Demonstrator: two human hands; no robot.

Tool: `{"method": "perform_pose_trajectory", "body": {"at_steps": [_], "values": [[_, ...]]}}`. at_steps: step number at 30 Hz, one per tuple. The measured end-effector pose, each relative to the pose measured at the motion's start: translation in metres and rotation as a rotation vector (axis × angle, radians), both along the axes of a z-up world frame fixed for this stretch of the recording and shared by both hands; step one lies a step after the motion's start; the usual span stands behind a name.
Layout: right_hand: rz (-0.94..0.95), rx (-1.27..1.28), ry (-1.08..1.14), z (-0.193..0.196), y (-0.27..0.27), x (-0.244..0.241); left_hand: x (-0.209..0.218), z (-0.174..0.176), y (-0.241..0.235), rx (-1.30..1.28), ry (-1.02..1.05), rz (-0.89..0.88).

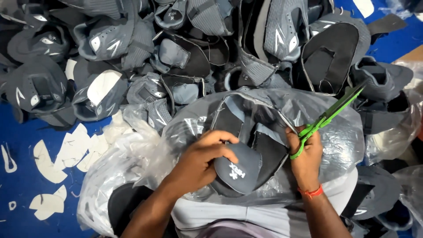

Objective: Trimming excess material from grey shoe uppers using scissors in a factory environment.

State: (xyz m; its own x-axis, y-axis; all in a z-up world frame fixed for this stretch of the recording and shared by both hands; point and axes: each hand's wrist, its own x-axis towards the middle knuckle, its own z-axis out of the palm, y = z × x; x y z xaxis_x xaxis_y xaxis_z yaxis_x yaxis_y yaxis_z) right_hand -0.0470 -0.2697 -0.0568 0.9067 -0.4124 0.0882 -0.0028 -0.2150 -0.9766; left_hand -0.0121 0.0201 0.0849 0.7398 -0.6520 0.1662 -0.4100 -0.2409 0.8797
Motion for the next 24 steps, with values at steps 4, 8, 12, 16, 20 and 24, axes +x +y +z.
{"method": "perform_pose_trajectory", "body": {"at_steps": [4, 8, 12, 16, 20, 24], "values": [[-0.064, -0.013, 0.032, -0.001, 0.003, -0.002, 0.001, -0.020, 0.011, -0.131, -0.002, 0.124], [-0.084, 0.030, 0.063, 0.018, 0.014, -0.003, 0.018, -0.058, 0.016, -0.292, 0.099, 0.596], [-0.056, -0.030, 0.049, 0.020, 0.033, -0.012, 0.033, -0.070, 0.013, -0.411, 0.424, 0.612], [0.039, 0.047, 0.085, 0.018, 0.043, -0.040, 0.037, -0.044, 0.013, -0.171, 0.215, 0.603], [0.152, 0.352, 0.274, 0.021, 0.040, -0.066, 0.063, -0.039, 0.018, 0.071, 0.041, 0.463], [0.270, 0.520, 0.727, 0.039, 0.036, -0.069, 0.062, -0.025, -0.010, 0.468, -0.595, 0.342]]}}
